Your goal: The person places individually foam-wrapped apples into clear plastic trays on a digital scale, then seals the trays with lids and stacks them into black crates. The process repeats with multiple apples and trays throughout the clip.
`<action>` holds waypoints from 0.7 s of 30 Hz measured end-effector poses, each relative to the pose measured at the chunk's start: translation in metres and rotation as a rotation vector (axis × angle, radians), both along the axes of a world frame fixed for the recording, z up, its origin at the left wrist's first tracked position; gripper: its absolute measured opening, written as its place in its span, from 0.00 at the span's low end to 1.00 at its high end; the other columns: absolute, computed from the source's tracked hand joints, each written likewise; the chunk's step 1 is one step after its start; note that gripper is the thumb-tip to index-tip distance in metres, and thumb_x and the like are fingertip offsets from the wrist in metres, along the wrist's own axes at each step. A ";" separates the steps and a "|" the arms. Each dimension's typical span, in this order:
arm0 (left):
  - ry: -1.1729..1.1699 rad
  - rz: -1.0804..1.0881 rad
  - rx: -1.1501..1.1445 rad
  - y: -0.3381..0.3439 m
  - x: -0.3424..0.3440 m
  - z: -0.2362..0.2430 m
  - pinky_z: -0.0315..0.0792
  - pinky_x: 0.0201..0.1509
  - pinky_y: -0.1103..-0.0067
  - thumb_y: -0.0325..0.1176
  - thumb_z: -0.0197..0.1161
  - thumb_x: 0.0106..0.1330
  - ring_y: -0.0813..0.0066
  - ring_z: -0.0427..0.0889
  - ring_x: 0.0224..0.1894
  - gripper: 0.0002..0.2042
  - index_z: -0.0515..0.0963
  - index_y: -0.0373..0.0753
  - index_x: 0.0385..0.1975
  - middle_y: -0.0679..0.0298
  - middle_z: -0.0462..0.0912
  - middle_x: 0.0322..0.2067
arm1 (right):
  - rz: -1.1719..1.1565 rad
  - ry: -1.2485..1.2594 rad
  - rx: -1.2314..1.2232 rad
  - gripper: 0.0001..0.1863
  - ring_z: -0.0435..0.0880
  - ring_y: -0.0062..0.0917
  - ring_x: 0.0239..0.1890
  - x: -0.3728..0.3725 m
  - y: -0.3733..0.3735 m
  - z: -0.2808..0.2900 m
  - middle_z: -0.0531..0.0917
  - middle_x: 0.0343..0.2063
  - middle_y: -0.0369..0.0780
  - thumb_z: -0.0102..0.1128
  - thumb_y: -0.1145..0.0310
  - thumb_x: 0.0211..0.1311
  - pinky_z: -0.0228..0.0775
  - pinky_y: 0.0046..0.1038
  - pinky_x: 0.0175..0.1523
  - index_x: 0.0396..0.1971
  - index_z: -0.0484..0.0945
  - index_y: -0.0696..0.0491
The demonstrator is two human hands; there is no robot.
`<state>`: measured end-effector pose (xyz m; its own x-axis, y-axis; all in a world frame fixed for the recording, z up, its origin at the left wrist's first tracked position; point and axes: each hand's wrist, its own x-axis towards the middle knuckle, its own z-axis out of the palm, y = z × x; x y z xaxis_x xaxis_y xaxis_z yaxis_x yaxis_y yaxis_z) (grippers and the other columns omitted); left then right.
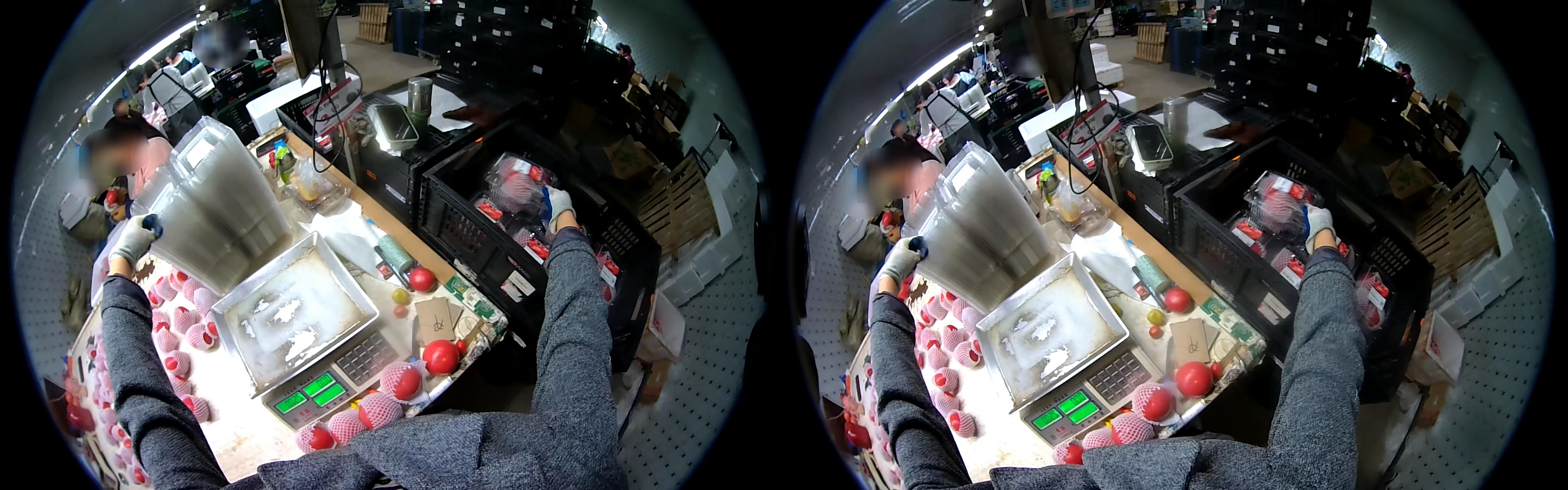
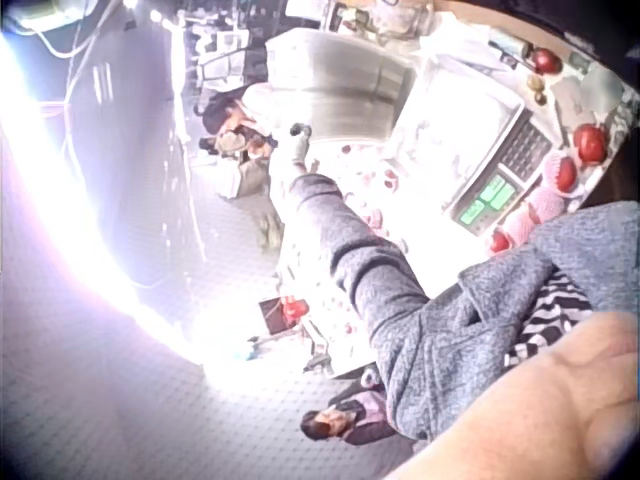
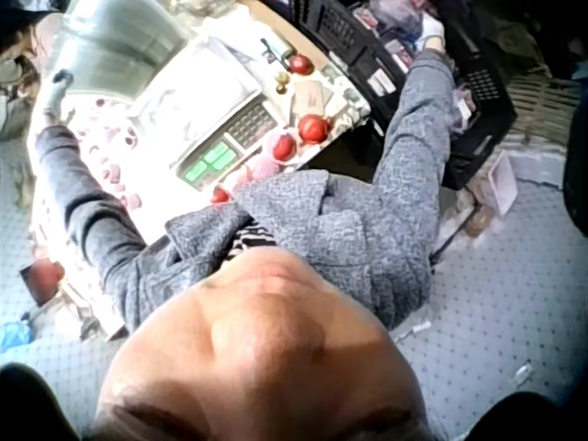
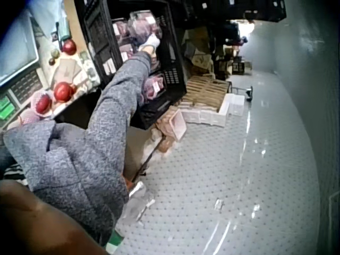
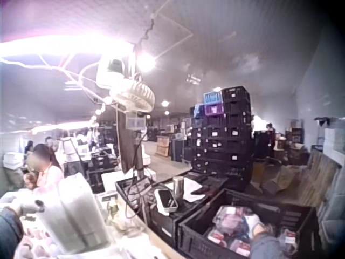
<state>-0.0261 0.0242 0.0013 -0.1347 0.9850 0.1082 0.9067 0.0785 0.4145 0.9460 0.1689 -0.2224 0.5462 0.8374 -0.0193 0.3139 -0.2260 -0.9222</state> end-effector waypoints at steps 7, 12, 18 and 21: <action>0.303 0.200 0.145 -0.014 0.037 0.017 0.74 0.31 0.71 0.28 0.69 0.44 0.60 0.80 0.23 0.06 0.80 0.36 0.20 0.54 0.80 0.19 | -0.299 -0.606 0.023 0.29 0.78 0.45 0.50 -0.051 -0.024 0.054 0.79 0.46 0.53 0.60 0.56 0.55 0.69 0.37 0.53 0.54 0.70 0.57; 0.446 0.178 0.206 -0.006 0.064 0.024 0.73 0.40 0.64 0.51 0.66 0.53 0.49 0.80 0.37 0.19 0.79 0.39 0.29 0.50 0.81 0.31 | 0.280 0.012 0.399 0.15 0.81 0.24 0.44 -0.126 -0.056 0.125 0.82 0.44 0.40 0.53 0.74 0.63 0.71 0.24 0.52 0.49 0.75 0.62; 0.510 0.062 0.843 -0.081 0.129 0.004 0.72 0.34 0.68 0.33 0.64 0.50 0.57 0.79 0.28 0.07 0.79 0.40 0.28 0.56 0.80 0.25 | 1.056 -0.782 0.710 0.25 0.77 0.46 0.47 -0.338 -0.208 0.183 0.78 0.44 0.52 0.63 0.70 0.46 0.66 0.40 0.56 0.48 0.75 0.60; 0.637 -0.138 0.653 -0.141 0.206 -0.034 0.72 0.30 0.69 0.30 0.62 0.43 0.60 0.78 0.25 0.04 0.76 0.44 0.20 0.60 0.76 0.20 | 1.081 -0.818 0.995 0.28 0.74 0.45 0.51 -0.410 -0.265 0.168 0.77 0.46 0.50 0.64 0.66 0.47 0.62 0.46 0.58 0.51 0.73 0.59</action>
<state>0.1797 -0.1168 -0.0327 0.2546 0.7051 0.6618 0.9628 -0.1209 -0.2415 0.5363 -0.0957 -0.0547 -0.6497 0.3195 0.6897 0.3601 0.9285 -0.0910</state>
